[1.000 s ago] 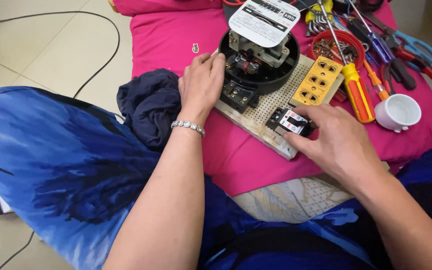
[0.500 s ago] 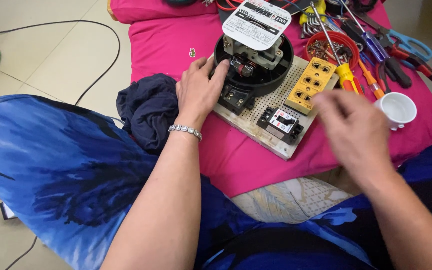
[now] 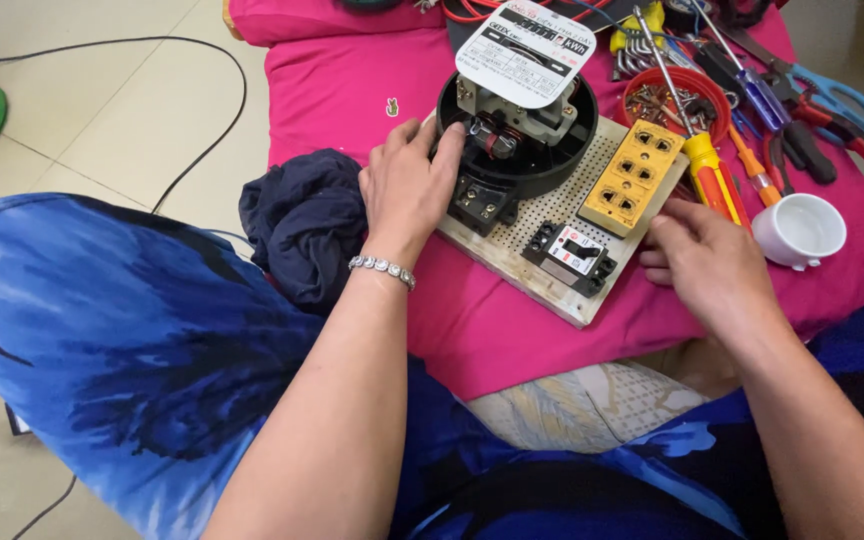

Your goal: The person arranges and positions various electrical components, including a circuit breaker, a yellow socket block, and a black meter housing, on a perforated board. They repeatedly pick up, move, and place these items to organize the layout on the board.

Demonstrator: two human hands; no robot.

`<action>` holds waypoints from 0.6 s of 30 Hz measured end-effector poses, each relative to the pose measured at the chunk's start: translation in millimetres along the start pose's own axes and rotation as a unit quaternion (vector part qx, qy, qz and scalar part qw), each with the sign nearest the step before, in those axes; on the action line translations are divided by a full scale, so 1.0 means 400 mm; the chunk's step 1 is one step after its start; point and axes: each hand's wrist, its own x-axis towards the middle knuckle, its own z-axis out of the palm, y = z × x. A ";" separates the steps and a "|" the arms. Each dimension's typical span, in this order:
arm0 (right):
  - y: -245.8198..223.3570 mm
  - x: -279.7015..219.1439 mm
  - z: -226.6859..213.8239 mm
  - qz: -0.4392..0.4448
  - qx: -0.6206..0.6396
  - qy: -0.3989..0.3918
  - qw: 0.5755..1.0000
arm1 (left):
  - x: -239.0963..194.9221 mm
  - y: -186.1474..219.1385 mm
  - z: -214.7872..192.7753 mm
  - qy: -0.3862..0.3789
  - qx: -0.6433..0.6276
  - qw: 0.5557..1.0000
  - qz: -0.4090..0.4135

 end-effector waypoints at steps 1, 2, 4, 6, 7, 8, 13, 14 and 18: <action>0.016 0.011 0.003 0.000 0.000 0.000 1.000 | 0.001 0.001 0.003 0.000 0.000 1.000 0.001; 0.032 0.021 0.006 -0.013 0.016 0.001 1.000 | 0.002 0.002 0.006 0.007 0.003 1.000 -0.002; 0.055 0.036 0.012 -0.026 0.032 0.001 0.999 | 0.000 0.004 0.015 0.015 0.007 1.000 -0.006; 0.069 0.041 0.019 -0.036 0.122 -0.010 0.992 | -0.004 0.006 0.026 0.052 0.011 0.999 -0.012; 0.070 0.042 0.021 -0.036 0.123 -0.009 0.992 | -0.004 0.005 0.030 0.052 0.011 0.999 -0.011; 0.072 0.043 0.021 -0.034 0.132 -0.013 0.991 | -0.005 0.006 0.034 0.063 0.020 0.998 -0.014; 0.067 0.043 0.022 -0.027 0.141 -0.014 0.990 | -0.008 0.012 0.054 0.103 0.033 0.994 -0.016; 0.067 0.043 0.022 -0.025 0.144 -0.014 0.989 | -0.008 0.010 0.060 0.121 0.043 0.992 -0.011; 0.063 0.039 0.021 -0.018 0.151 -0.014 0.988 | -0.016 0.015 0.064 0.157 0.061 0.986 -0.003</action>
